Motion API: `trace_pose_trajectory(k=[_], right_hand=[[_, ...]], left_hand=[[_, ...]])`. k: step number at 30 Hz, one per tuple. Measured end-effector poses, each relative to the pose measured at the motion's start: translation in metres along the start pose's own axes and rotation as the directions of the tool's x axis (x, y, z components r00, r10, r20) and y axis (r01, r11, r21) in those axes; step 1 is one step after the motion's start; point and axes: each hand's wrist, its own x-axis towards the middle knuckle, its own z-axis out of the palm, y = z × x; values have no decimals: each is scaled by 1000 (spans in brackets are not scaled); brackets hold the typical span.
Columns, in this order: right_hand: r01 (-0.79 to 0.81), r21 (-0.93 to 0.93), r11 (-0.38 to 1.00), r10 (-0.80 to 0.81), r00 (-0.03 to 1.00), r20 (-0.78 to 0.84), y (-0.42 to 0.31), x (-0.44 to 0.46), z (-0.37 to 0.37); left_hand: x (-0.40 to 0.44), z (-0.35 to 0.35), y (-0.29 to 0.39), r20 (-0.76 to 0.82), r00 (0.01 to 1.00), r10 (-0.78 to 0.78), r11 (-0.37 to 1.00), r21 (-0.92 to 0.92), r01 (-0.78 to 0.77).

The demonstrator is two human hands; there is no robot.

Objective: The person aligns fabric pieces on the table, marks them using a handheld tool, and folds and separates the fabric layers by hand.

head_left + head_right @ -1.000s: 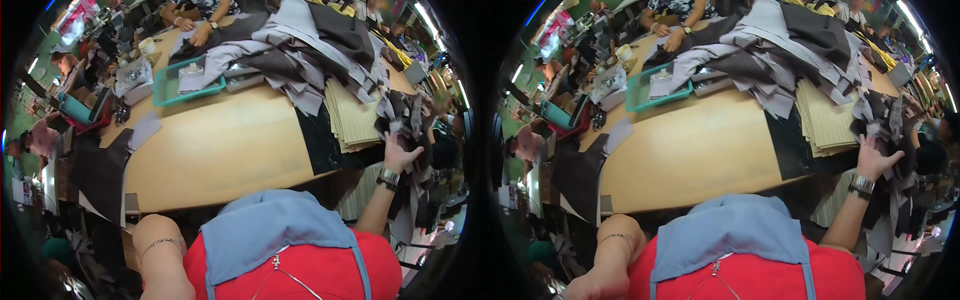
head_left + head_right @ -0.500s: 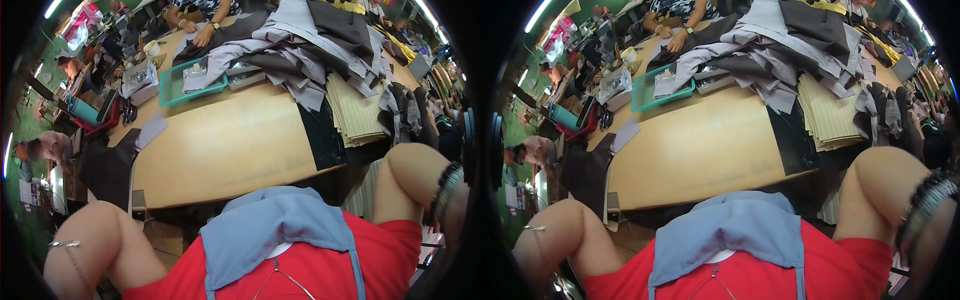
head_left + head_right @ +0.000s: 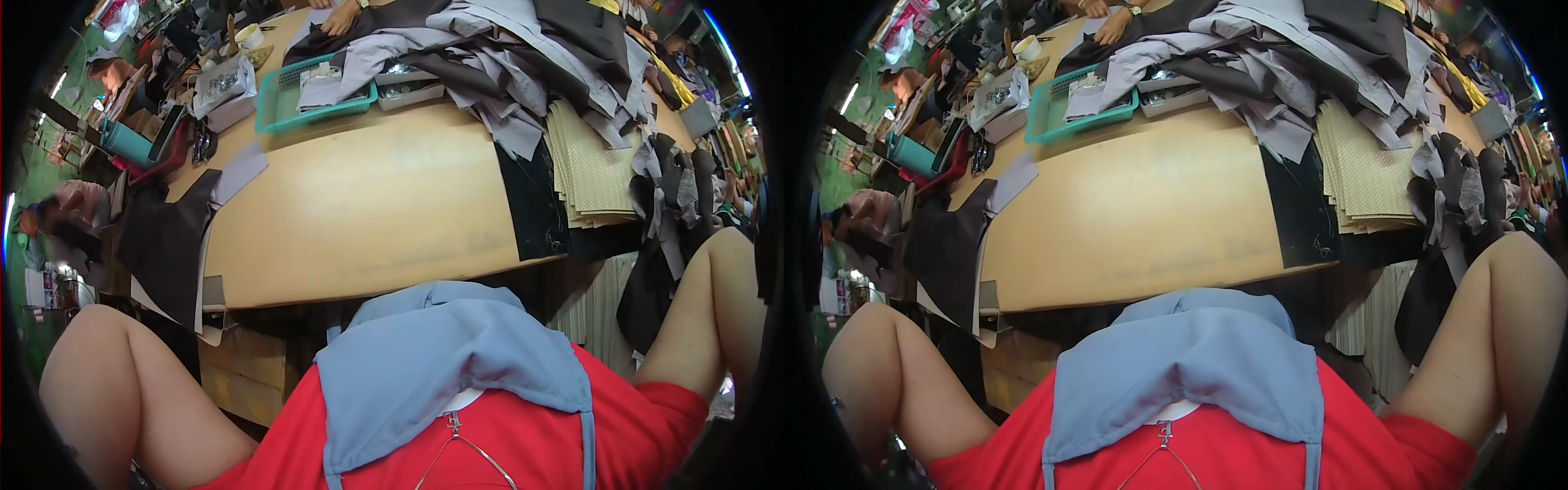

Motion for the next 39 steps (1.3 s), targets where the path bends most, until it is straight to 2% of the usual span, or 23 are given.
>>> trace_pose_trajectory(k=[25, 39], right_hand=[[14, -124, 992, -2, 996, 93, -2, -4, -13], [-46, -257, 965, 86, 985, 146, -15, -3, -14]], left_hand=[[-7, 5, 2, -50, 998, -42, 998, 54, 45], [-20, 13, -11, -127, 992, -19, 999, 44, 25]])
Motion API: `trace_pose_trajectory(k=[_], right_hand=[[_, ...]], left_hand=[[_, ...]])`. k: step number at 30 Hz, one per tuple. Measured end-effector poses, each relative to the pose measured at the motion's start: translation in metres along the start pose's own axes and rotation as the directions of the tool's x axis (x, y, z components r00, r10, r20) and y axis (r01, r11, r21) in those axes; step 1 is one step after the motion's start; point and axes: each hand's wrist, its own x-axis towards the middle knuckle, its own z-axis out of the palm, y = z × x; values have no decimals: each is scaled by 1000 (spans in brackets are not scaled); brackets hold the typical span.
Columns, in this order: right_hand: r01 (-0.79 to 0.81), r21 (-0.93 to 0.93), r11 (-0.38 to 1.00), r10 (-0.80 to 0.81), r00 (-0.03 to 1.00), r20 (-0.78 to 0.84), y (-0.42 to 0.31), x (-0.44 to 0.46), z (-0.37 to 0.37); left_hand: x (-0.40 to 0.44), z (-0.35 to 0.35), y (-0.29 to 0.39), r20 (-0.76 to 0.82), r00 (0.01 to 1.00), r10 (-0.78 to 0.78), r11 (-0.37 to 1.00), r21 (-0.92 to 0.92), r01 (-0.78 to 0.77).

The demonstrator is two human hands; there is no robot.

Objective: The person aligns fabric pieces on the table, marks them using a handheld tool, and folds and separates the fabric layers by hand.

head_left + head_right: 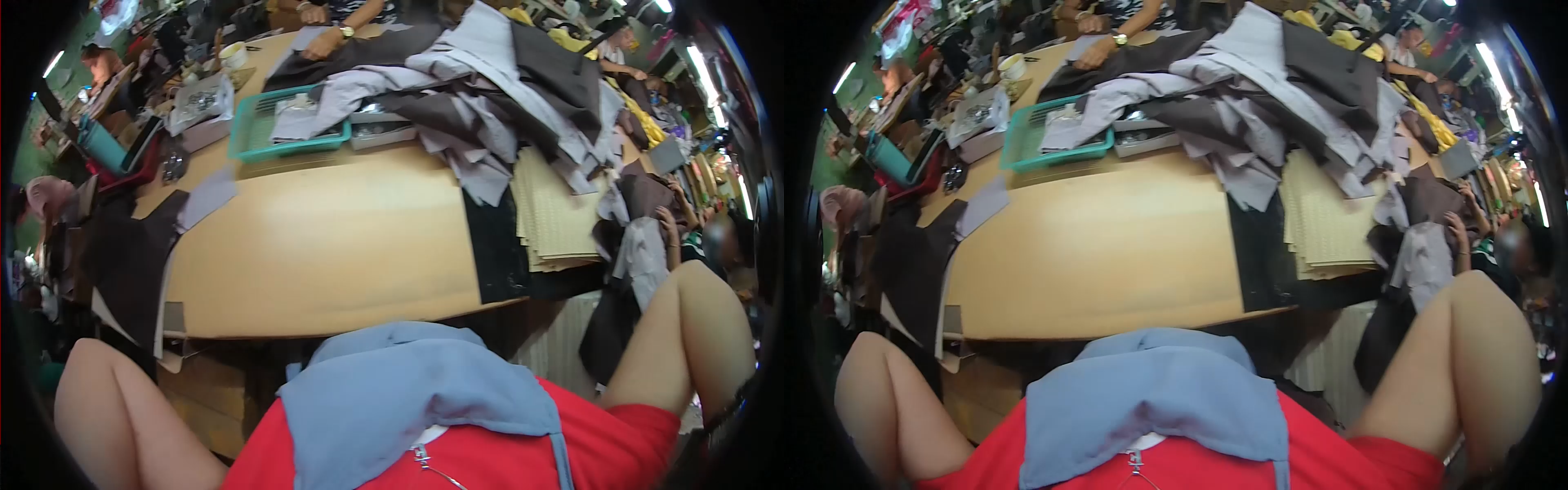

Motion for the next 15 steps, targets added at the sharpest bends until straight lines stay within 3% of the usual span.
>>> trace_pose_trajectory(k=[15], right_hand=[[-20, -63, 998, 21, 1000, 10, 0, 2, 4]], left_hand=[[5, -6, 2, 40, 997, 67, 996, 51, -69]])
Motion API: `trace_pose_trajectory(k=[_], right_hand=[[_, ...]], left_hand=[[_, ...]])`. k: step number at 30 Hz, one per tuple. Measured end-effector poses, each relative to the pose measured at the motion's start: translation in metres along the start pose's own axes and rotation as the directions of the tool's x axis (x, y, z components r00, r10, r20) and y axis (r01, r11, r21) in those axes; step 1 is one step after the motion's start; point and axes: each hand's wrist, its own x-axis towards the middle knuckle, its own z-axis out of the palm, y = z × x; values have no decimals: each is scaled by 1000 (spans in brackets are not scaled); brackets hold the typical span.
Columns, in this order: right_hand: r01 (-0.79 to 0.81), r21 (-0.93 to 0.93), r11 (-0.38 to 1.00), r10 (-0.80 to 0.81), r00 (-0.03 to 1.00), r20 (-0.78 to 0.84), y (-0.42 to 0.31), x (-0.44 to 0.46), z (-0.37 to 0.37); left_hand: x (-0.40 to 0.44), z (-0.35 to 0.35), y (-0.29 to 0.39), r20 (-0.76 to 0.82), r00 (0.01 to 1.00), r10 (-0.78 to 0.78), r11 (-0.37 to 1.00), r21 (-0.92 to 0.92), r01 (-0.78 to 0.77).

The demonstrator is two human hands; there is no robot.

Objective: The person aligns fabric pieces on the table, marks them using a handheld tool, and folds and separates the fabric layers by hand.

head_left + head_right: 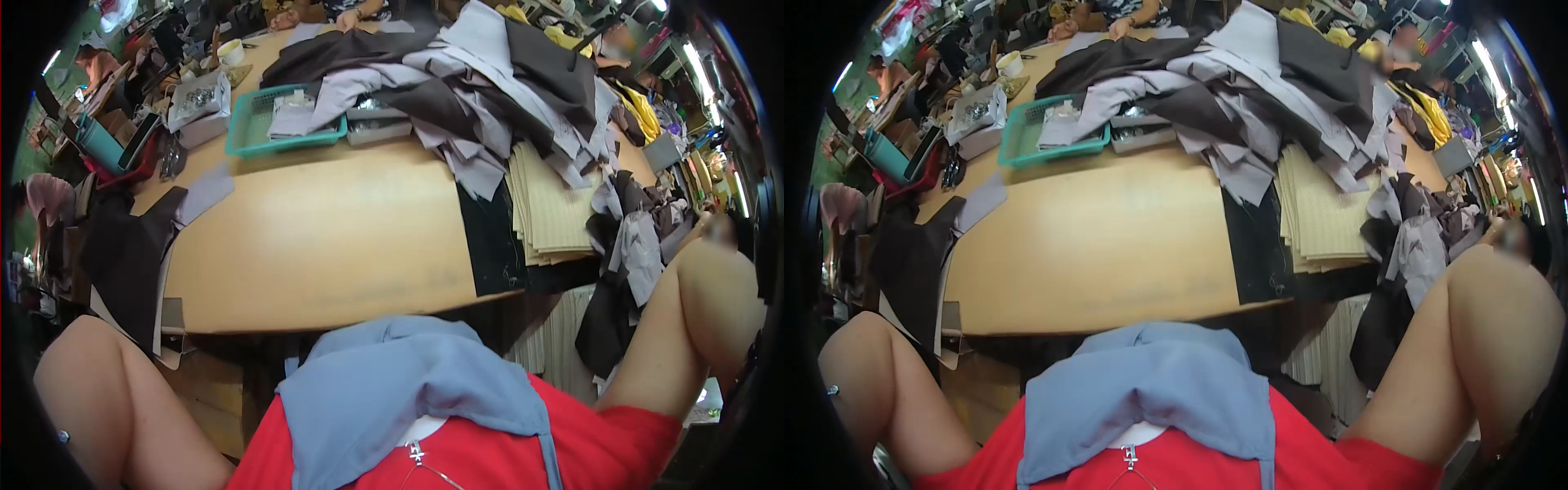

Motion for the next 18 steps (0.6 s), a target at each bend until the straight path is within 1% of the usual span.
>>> trace_pose_trajectory(k=[4, 7, 9, 10, 11, 12, 13, 14, 15, 16, 17, 18], right_hand=[[6, -9, 1000, -6, 1000, 3, 2, -2, 0], [11, -16, 1000, -11, 1000, -24, 5, -4, -3], [3, -17, 1000, -4, 998, -63, 8, -6, -12], [-11, -7, 1000, 10, 992, -125, 15, -9, -16], [-31, 5, 999, 32, 980, -194, 25, -12, -18], [-91, 22, 996, 94, 953, -289, 40, -19, -18], [-165, 51, 985, 172, 904, -391, 58, -26, -11], [-258, 111, 960, 279, 824, -493, 81, -32, 1], [-369, 199, 908, 413, 708, -573, 108, -39, 19], [-463, 312, 830, 548, 565, -617, 137, -46, 43], [-539, 431, 724, 674, 418, -609, 168, -53, 78], [-596, 513, 617, 764, 299, -571, 197, -64, 118]], left_hand=[[-2, -2, 0, -15, 1000, 24, 999, 33, -24], [-3, -11, 1, -54, 997, 49, 997, 58, -45], [-4, -25, 1, -156, 983, 97, 991, 111, -81], [-4, -36, 0, -242, 963, 118, 986, 143, -85], [-6, -46, -2, -349, 926, 144, 978, 195, -78], [-9, -53, -4, -474, 865, 168, 969, 243, -55], [-20, -52, -8, -624, 763, 172, 963, 271, 5], [-38, -43, -17, -780, 618, 104, 968, 222, 116], [-64, -22, -27, -890, 457, 9, 977, 105, 186], [-101, 14, -41, -928, 316, -200, 975, -157, 156], [-154, 46, -69, -843, 471, -259, 957, -157, 245], [-174, 82, -79, -722, 488, -491, 862, -323, 391]])
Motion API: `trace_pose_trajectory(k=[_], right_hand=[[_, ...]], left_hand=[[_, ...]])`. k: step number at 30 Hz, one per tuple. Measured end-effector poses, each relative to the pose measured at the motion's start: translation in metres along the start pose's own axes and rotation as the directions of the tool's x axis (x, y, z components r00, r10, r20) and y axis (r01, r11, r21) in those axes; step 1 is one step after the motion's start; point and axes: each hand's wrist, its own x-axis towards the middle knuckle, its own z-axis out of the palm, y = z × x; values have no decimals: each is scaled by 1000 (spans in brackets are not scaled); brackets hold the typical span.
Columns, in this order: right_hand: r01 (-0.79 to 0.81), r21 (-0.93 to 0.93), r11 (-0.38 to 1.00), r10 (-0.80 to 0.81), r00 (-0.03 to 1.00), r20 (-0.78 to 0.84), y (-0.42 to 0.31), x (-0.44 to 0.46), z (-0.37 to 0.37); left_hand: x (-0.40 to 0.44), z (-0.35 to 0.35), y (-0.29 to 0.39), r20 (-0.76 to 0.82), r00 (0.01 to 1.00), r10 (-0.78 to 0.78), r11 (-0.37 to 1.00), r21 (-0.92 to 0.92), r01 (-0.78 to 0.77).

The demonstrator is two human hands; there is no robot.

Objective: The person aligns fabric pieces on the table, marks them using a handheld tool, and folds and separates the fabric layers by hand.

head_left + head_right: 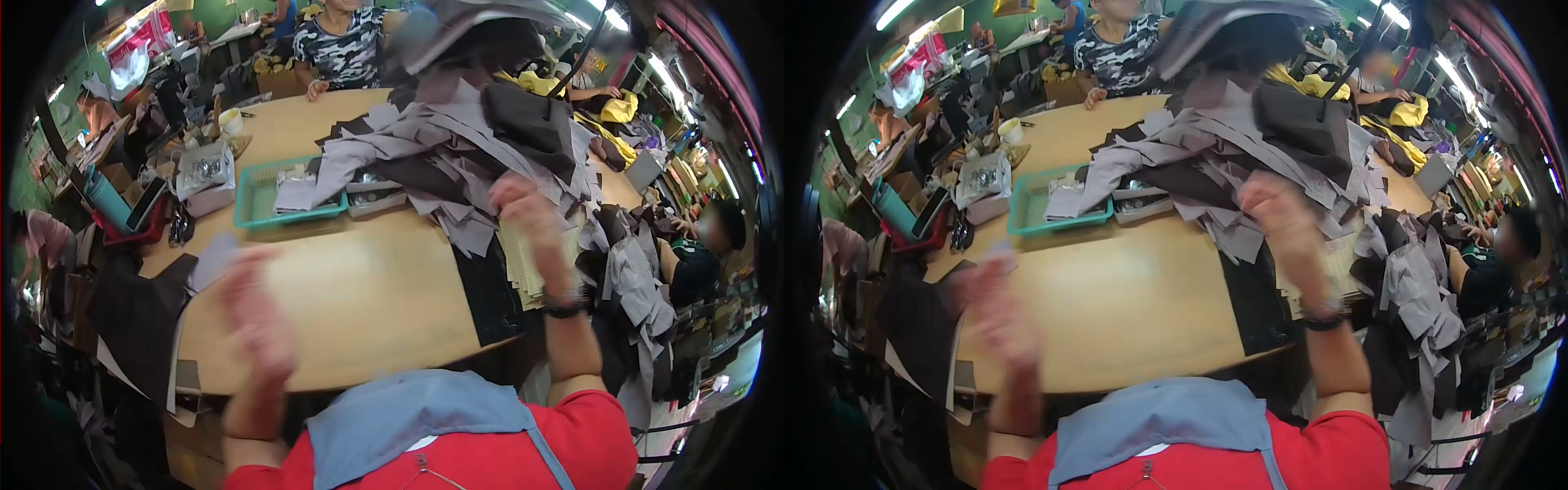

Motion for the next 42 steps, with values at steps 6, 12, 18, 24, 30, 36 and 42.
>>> trace_pose_trajectory(k=[6, 12, 18, 24, 30, 36, 42], right_hand=[[-109, -767, 632, 56, 994, -95, 162, -77, 80], [-219, -479, 850, 189, 976, -109, 169, -70, 67], [-161, -498, 852, 171, 985, -25, 199, -75, 45], [-183, -620, 763, 152, 983, -102, 188, -89, 46], [-89, -606, 790, 2, 990, -142, 196, -100, 53], [-122, -615, 779, 53, 990, -129, 193, -97, 53], [-204, -689, 695, 223, 973, -62, 187, -89, 30]], left_hand=[[-150, 28, -109, 435, 513, -740, 672, 445, 592], [-138, 32, -99, 639, 380, -669, 739, 630, 241], [-150, 26, -106, 586, 487, -647, 758, 562, 331], [-91, -49, -103, 351, 732, -584, 569, 820, 61], [-44, -250, -75, -232, 972, -45, -751, 649, 120], [-10, -261, -5, -596, 763, -249, -358, 789, 499], [-40, -135, -14, -310, 765, -565, 333, 762, 555]])
